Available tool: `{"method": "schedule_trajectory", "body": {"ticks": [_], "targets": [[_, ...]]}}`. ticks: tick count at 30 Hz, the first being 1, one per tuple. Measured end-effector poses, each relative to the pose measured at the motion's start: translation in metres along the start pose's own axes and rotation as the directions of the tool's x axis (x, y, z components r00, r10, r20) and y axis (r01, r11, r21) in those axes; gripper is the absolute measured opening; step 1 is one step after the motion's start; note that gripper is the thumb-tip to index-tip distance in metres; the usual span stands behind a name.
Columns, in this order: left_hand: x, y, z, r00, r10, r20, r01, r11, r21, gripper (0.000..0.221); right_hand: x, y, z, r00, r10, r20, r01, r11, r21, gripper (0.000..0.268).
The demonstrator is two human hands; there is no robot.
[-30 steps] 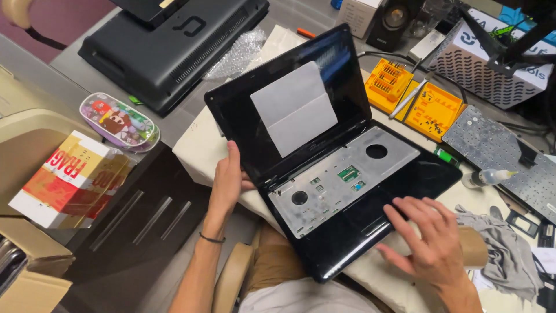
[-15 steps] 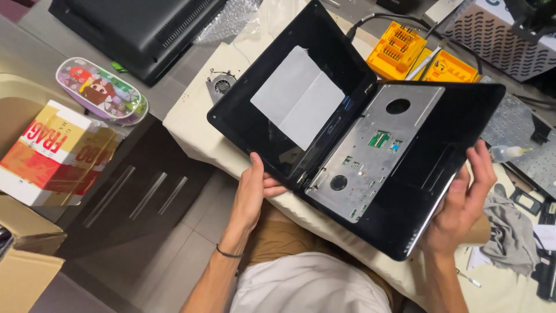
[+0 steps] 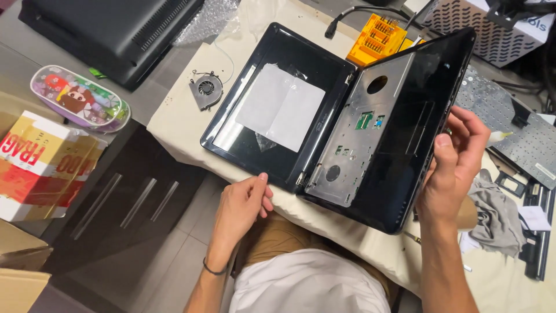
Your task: Using a plastic spudger and fingers to pry the plastic bezel away from a laptop screen assembly.
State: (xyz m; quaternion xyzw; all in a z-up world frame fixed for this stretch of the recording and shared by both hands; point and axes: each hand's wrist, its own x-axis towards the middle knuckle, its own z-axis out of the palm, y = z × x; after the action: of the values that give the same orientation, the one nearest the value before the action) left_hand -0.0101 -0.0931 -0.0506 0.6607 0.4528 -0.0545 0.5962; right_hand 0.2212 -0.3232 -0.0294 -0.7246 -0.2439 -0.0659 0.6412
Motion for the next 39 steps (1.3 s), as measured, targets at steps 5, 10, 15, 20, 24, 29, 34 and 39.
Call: {"method": "schedule_trajectory", "body": {"ticks": [5, 10, 15, 20, 24, 29, 34, 39], "targets": [[-0.004, -0.012, 0.009, 0.691, 0.722, 0.044, -0.719, 0.68, 0.141, 0.013, 0.004, -0.012, 0.012, 0.999, -0.04, 0.03, 0.041, 0.999, -0.022, 0.049], [-0.004, 0.014, 0.016, 0.384, 0.909, 0.163, -0.922, 0.387, 0.013, 0.028, 0.011, -0.025, 0.023, 0.994, -0.085, 0.069, 0.089, 0.995, -0.046, 0.043], [0.004, 0.039, 0.017, 0.219, 0.921, 0.321, -0.971, 0.239, -0.024, 0.039, 0.01, -0.034, 0.027, 0.992, -0.095, 0.078, 0.098, 0.995, -0.036, 0.043], [0.013, 0.046, 0.012, 0.146, 0.914, 0.379, -0.978, 0.192, -0.086, 0.031, -0.021, -0.034, 0.022, 0.909, -0.416, 0.011, 0.411, 0.895, -0.176, 0.046], [0.015, 0.043, 0.015, 0.08, 0.943, 0.322, -0.992, 0.108, -0.071, 0.028, -0.072, -0.021, 0.008, 0.81, -0.581, 0.082, 0.569, 0.745, -0.348, 0.053], [0.017, 0.042, 0.013, 0.05, 0.95, 0.308, -0.993, 0.082, -0.09, 0.026, -0.096, -0.01, -0.001, 0.873, -0.442, 0.207, 0.486, 0.831, -0.272, 0.074], [0.012, 0.043, 0.012, 0.074, 0.952, 0.299, -0.987, 0.112, -0.111, 0.027, -0.088, -0.016, 0.001, 0.833, -0.502, 0.231, 0.553, 0.764, -0.333, 0.077], [0.009, 0.038, 0.025, -0.022, 0.975, 0.22, -0.999, -0.029, 0.031, 0.023, -0.092, -0.026, 0.007, 0.835, -0.511, 0.206, 0.549, 0.744, -0.381, 0.072]]}}
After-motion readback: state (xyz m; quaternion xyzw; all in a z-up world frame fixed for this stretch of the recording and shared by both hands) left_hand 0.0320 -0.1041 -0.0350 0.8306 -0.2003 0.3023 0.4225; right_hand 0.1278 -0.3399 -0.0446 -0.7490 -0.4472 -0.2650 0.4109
